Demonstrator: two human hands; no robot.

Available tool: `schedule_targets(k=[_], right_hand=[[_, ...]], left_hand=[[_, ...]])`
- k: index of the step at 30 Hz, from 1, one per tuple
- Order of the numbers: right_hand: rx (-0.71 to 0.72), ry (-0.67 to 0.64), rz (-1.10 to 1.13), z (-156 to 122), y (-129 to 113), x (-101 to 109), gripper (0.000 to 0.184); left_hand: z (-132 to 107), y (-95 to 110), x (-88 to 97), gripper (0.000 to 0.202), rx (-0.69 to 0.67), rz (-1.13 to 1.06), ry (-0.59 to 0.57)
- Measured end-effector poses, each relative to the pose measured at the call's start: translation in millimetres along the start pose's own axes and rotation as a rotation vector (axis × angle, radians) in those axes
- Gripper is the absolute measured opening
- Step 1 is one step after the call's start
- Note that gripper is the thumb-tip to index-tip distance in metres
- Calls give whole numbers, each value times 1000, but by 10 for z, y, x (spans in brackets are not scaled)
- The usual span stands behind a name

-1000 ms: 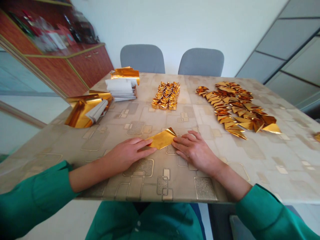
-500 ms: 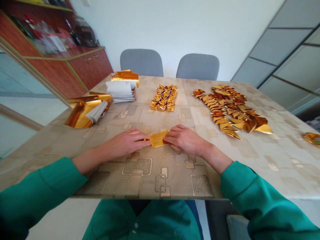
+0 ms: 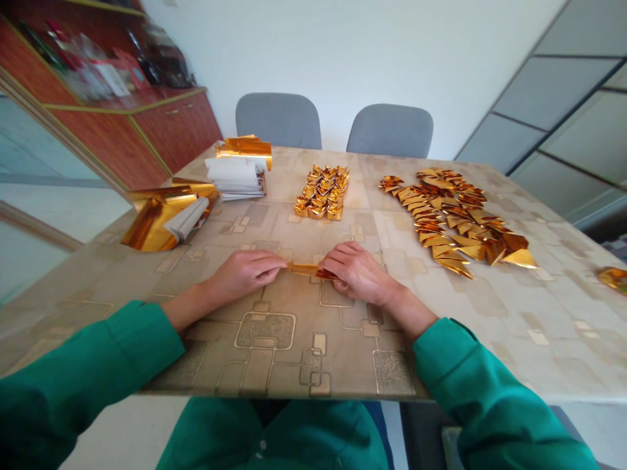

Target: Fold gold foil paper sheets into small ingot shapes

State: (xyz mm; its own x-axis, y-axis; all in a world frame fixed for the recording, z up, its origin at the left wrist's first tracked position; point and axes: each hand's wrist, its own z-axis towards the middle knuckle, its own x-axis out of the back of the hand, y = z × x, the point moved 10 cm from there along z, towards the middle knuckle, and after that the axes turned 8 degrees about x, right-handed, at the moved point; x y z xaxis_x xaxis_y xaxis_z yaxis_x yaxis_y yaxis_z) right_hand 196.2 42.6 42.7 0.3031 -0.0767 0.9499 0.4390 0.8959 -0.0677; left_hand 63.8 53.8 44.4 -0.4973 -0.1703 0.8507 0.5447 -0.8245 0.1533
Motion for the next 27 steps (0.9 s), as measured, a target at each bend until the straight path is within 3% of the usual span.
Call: schedule_targets(k=[4,9,14,20,21,23,25,27], right_hand=[[22,38,170,-49,-29,94,19],[37,59,256,-35,-161,122,54],[14,206,307,13,-211,203,43],[-155,426,444,-21,-168,359,77],[-201,468,410,-38,-137,384,76],[-260,552,327,-74,-77,446,49],[-179,588,286,-60,-107,496,16],[-28,550,282,-17,-211,494,7]], left_hand=[[3,-50,33,25,5,-137,21],[26,-203,113,19,122,-294,96],[83,-216,183,14,167,-348,145],[137,-275,343,12,286,-292,269],[141,-273,341,11,290,-291,268],[157,-243,320,11,264,-305,257],[186,-194,292,12,205,-327,246],[223,-118,277,12,104,-334,249]])
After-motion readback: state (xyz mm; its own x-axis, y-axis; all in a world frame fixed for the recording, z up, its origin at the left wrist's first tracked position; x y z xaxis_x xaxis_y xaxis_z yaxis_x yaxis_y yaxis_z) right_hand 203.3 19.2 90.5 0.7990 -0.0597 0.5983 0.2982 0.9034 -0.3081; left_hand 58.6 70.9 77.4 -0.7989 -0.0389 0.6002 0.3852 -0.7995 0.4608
